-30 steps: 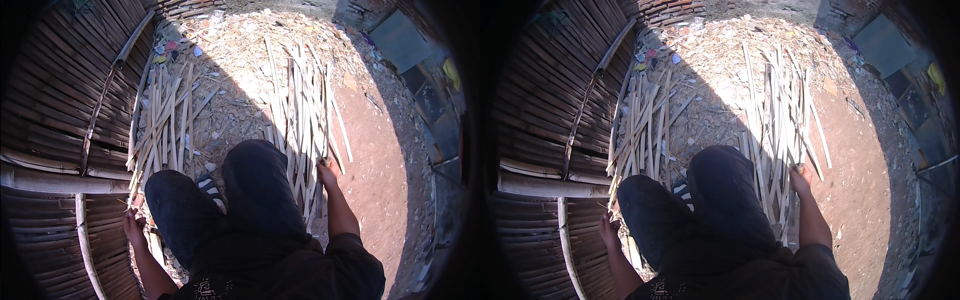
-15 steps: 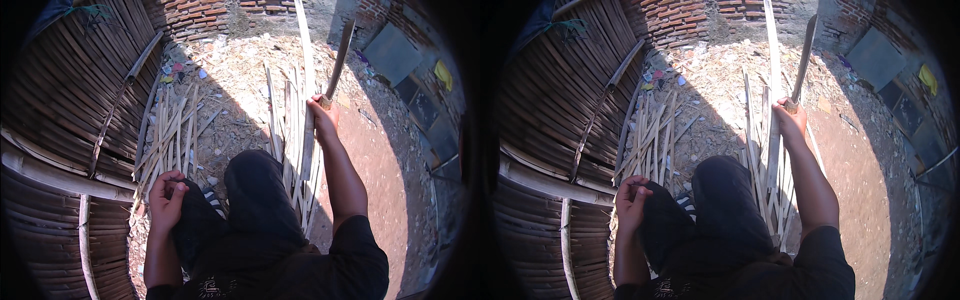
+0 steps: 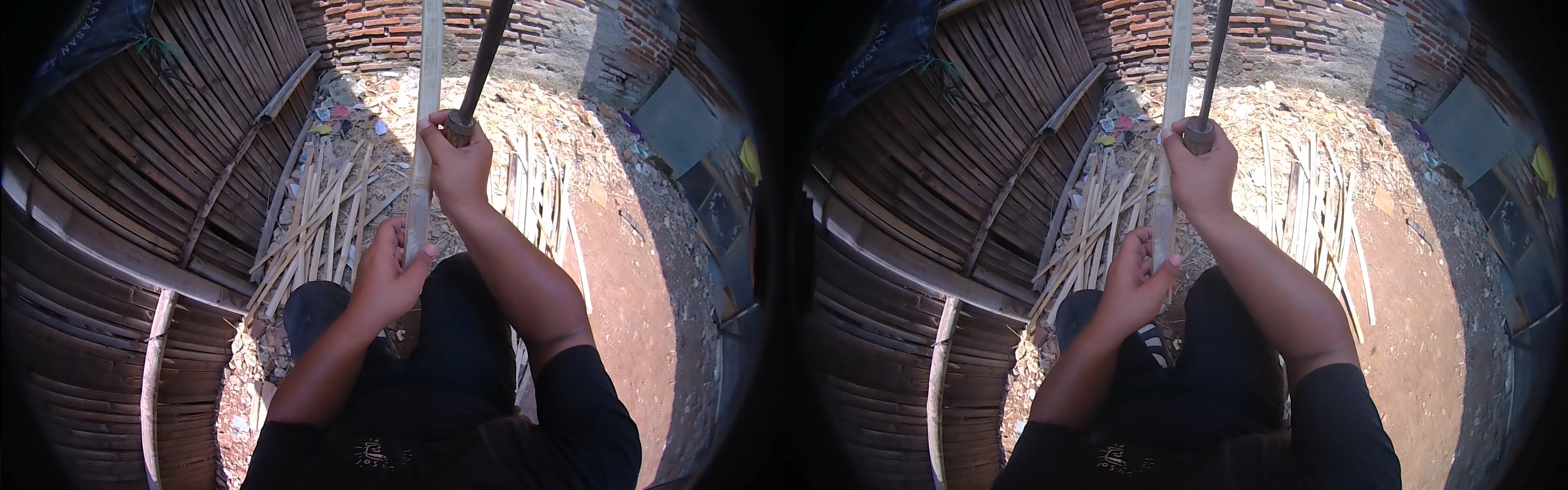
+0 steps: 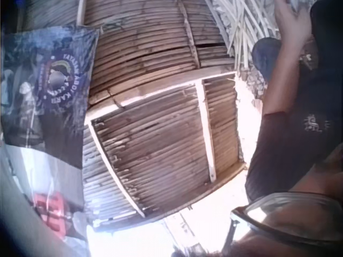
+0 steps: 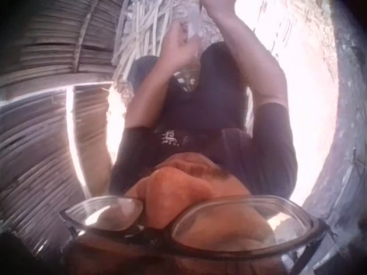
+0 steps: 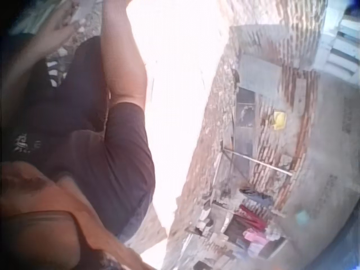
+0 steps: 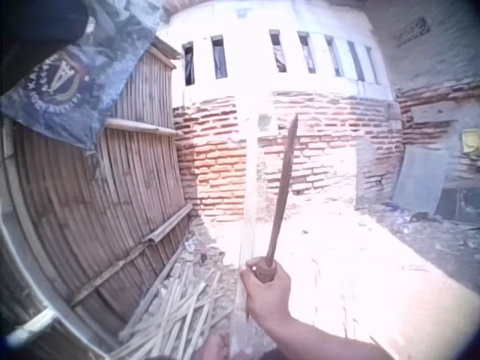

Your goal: The person holds a bamboo strip with one hand while using a large blade in the other hand to shave and smooth the surface of the wood. The person picks up different strips from a pile on the ground and shaves them individually.

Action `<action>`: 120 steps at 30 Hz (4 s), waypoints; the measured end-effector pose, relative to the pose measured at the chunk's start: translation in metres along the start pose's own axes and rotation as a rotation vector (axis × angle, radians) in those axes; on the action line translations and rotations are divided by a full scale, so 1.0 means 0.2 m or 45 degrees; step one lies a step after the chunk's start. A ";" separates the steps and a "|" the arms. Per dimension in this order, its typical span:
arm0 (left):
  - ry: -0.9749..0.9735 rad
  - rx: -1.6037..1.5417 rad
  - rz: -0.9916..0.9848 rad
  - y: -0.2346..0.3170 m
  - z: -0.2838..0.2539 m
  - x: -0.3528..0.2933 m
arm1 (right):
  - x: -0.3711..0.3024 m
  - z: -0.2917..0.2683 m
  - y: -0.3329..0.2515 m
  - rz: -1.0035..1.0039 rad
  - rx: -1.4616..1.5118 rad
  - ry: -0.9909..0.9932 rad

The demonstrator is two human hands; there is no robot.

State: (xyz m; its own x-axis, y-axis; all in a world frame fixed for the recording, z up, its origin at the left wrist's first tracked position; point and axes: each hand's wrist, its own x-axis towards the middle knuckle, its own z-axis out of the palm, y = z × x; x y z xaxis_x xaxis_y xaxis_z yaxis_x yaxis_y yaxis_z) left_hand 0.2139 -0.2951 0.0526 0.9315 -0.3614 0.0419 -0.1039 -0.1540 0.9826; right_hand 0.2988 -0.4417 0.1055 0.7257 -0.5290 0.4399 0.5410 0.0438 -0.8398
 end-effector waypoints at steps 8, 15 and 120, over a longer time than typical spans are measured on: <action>0.551 0.269 0.102 -0.19 -0.16 -0.13 | -0.16 0.20 0.21 -0.055 -0.081 -0.335; 0.730 0.485 -0.003 -0.55 -0.50 -0.42 | -0.10 -0.06 0.26 -0.211 -0.742 -1.023; 0.705 0.768 -0.144 -0.61 -0.49 -0.50 | -0.18 -0.11 0.52 -0.591 -1.203 -1.482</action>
State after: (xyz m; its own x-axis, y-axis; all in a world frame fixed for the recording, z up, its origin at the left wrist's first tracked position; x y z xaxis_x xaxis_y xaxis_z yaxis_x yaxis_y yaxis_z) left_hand 0.1684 -0.1495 -0.0531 0.9681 0.1672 0.1864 -0.0214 -0.6864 0.7269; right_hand 0.3205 -0.4362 -0.0045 0.7358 0.5936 0.3259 0.6733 -0.6929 -0.2580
